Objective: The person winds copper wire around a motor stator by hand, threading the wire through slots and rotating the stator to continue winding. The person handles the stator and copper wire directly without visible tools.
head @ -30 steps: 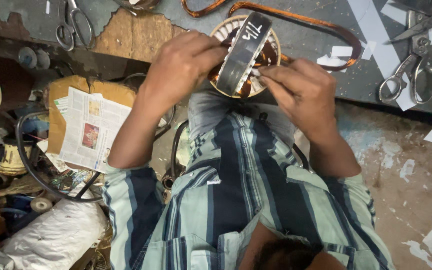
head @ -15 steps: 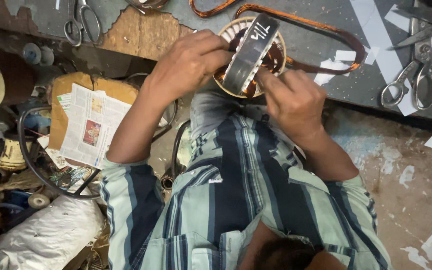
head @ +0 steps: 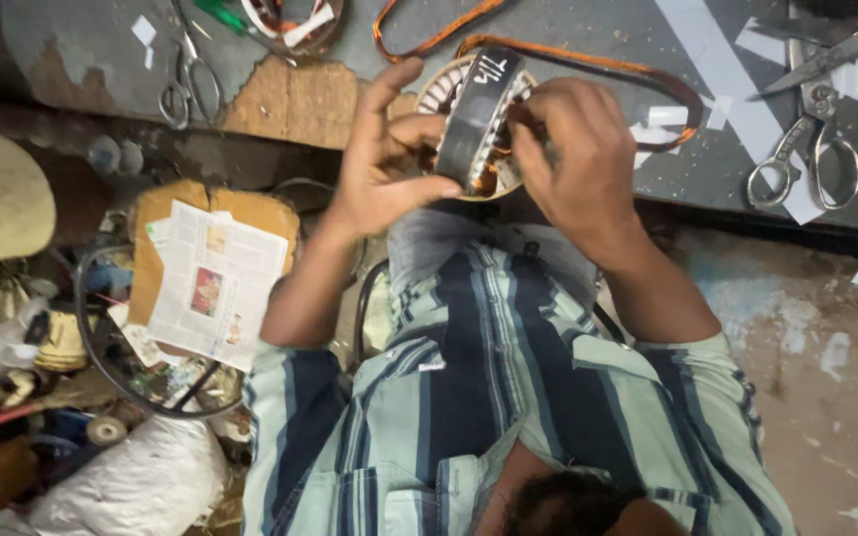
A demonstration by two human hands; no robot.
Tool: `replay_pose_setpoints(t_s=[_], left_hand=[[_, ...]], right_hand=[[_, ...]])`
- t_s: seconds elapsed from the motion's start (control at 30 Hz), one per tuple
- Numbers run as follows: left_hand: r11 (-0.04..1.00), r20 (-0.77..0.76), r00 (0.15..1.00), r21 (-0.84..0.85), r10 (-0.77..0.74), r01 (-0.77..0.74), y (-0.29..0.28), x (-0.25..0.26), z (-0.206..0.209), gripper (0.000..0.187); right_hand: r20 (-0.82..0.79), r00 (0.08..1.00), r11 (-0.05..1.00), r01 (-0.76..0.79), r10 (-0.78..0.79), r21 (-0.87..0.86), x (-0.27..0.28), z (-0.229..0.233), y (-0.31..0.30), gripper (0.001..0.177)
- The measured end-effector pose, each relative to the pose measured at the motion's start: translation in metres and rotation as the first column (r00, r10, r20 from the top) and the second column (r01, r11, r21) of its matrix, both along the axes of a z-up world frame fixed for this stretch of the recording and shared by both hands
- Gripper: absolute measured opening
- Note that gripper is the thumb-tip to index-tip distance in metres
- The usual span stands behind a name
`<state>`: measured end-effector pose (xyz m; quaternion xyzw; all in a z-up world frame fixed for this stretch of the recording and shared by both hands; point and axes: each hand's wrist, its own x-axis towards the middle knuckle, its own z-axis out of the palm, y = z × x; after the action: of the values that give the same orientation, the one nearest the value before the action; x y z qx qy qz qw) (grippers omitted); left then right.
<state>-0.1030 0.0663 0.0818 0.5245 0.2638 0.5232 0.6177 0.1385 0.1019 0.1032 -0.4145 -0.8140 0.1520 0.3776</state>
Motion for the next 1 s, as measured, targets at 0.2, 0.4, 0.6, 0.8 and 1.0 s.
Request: replay_pose_setpoints(t_s=[0.2,0.4,0.6,0.8,1.0], left_hand=[[0.911,-0.399,0.819,0.185,0.412,-0.368,0.009,-0.006,0.021,0.045],[0.865,-0.712,0.571,0.502,0.408,0.008,0.027,-0.013,0.021,0.032],[0.9,-0.648,0.707,0.435,0.282,0.04,0.032,-0.01,0.028,0.026],[0.944,-0.636,0.738,0.33,0.226,-0.005,0.036,-0.008,0.026,0.031],[0.953,-0.621,0.742,0.291,0.252,-0.08,0.044,-0.004,0.024,0.025]], right_hand=[[-0.08,0.995,0.997,-0.069,0.067,-0.017,0.0,0.012,0.001,0.023],[0.026,0.989,0.989,-0.148,0.147,0.031,0.004,0.009,-0.001,0.028],[-0.117,0.905,0.875,-0.424,0.408,-0.231,0.026,0.003,0.038,0.025],[0.056,0.765,0.741,-0.599,0.641,-0.305,0.028,0.001,0.075,0.015],[0.157,0.78,0.796,-0.588,0.605,-0.145,0.027,-0.007,0.075,0.015]])
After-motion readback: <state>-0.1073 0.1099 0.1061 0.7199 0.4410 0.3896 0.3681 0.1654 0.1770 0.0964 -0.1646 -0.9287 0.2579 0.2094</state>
